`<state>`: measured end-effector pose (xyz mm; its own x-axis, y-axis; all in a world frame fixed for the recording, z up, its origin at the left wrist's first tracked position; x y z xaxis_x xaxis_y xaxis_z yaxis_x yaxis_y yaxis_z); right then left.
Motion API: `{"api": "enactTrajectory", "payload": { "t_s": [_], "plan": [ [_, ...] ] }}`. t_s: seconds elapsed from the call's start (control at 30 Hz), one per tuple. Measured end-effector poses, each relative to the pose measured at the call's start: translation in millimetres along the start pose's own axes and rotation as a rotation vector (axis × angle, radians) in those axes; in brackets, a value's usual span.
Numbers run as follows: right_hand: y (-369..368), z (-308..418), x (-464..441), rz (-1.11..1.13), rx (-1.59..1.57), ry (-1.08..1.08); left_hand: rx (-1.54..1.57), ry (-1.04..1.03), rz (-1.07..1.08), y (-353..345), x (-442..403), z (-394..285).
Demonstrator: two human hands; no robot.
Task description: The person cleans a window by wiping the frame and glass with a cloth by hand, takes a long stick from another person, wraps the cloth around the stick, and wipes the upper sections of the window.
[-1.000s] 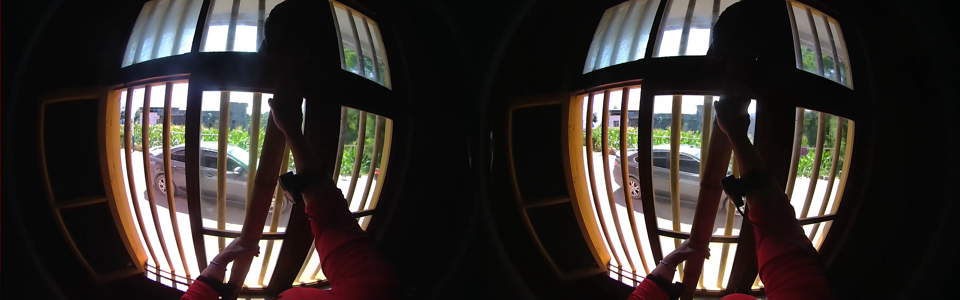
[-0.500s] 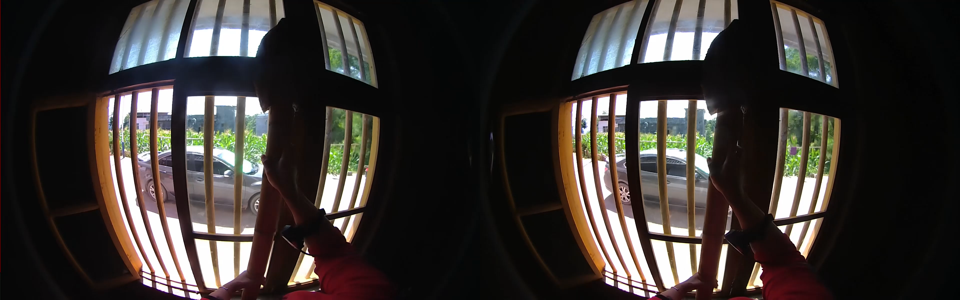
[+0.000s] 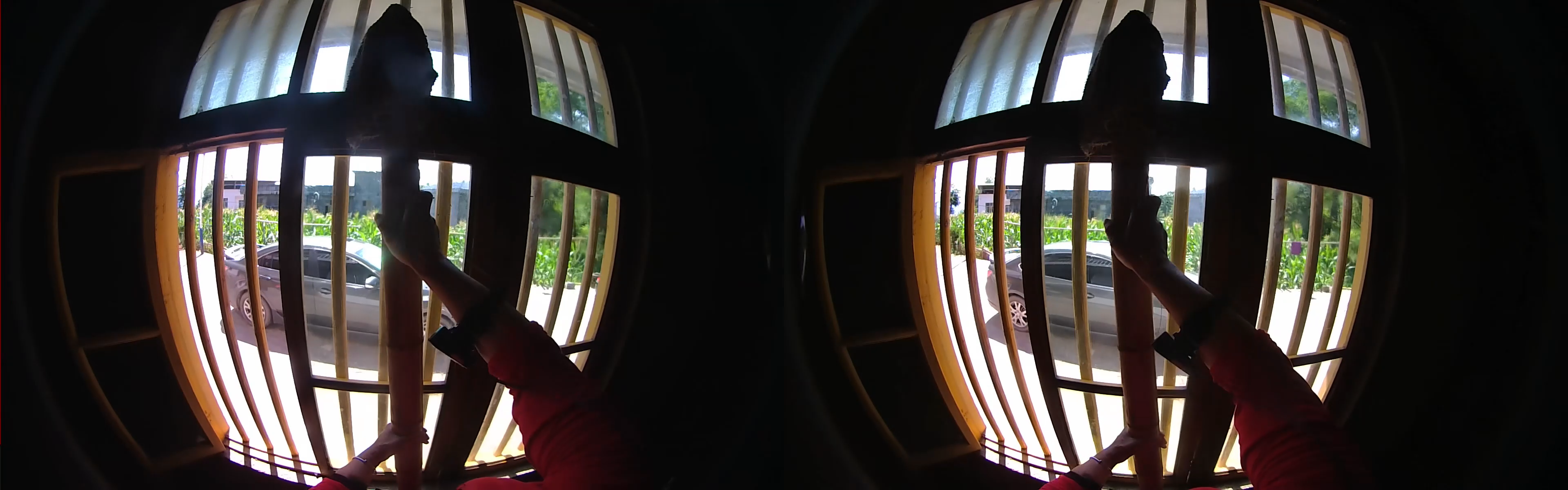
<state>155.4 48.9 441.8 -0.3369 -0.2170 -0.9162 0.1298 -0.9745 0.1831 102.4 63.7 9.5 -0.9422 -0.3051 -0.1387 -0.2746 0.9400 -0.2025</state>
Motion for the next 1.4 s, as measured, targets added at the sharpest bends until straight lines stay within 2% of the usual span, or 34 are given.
{"api": "enactTrajectory", "payload": {
  "t_s": [0.07,0.17,0.27,0.33,0.4,0.43,0.47,0.63,0.7,0.9,1.0,1.07,1.1,1.13,1.2,1.27,1.3,1.37,1.4],
  "plan": [
    [-14,-4,36,0.002,-0.002,0.120,-0.078,0.133,-0.059,-1,15,36],
    [-10,-5,62,0.016,0.039,0.173,-0.448,0.315,-0.082,-14,25,46],
    [18,-7,69,-0.013,0.098,0.158,-0.371,0.257,0.002,-17,24,66],
    [22,-33,78,-0.110,0.073,0.219,-0.291,0.213,0.038,-11,26,71],
    [14,-54,82,-0.074,0.180,0.199,-0.238,0.178,0.046,2,29,70],
    [26,-40,85,-0.023,0.043,-0.019,-0.218,0.166,0.039,9,32,68],
    [20,-40,83,-0.076,0.065,0.053,-0.200,0.155,0.033,15,35,68],
    [-14,-22,83,-0.133,-0.062,0.093,-0.203,0.154,-0.072,36,46,67],
    [-24,-10,85,-0.088,0.017,0.107,-0.256,0.165,-0.113,37,52,64],
    [-37,-17,87,-0.041,-0.036,0.214,-0.245,0.099,0.026,52,46,94],
    [-36,-24,85,-0.030,-0.036,0.200,-0.509,0.214,0.041,62,49,65],
    [-23,-28,85,-0.081,-0.070,0.195,-0.815,0.296,-0.008,59,52,11],
    [-19,-32,85,-0.074,-0.053,0.179,-0.877,0.147,-0.060,59,51,-33],
    [-15,-37,86,-0.062,-0.042,0.159,-0.695,0.055,-0.155,53,50,-83],
    [-8,-50,89,-0.071,-0.002,0.091,-0.511,-0.327,-0.353,23,51,-207],
    [-8,-57,96,-0.059,0.037,0.050,-0.663,-0.827,-0.558,-4,44,-319],
    [-7,-56,98,-0.043,0.052,0.046,-0.834,-1.003,-0.560,-22,37,-367],
    [-2,-53,105,-0.038,0.078,0.055,-1.123,-1.363,-0.774,-47,10,-443],
    [1,-51,111,-0.013,0.052,0.051,-1.335,-1.845,-0.925,-73,8,-474]
  ]
}}
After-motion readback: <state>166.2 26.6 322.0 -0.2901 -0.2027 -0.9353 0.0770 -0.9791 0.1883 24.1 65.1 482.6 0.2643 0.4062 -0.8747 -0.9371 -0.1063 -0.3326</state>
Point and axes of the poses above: each hand's wrist, its own x-axis away from the middle knuckle, its own y-axis out of the back of the hand, z = x × y, the point moved 4 cm from there along -x, towards the middle knuckle, and after that the axes turned 8 degrees about -z, right-handed, at the moved point
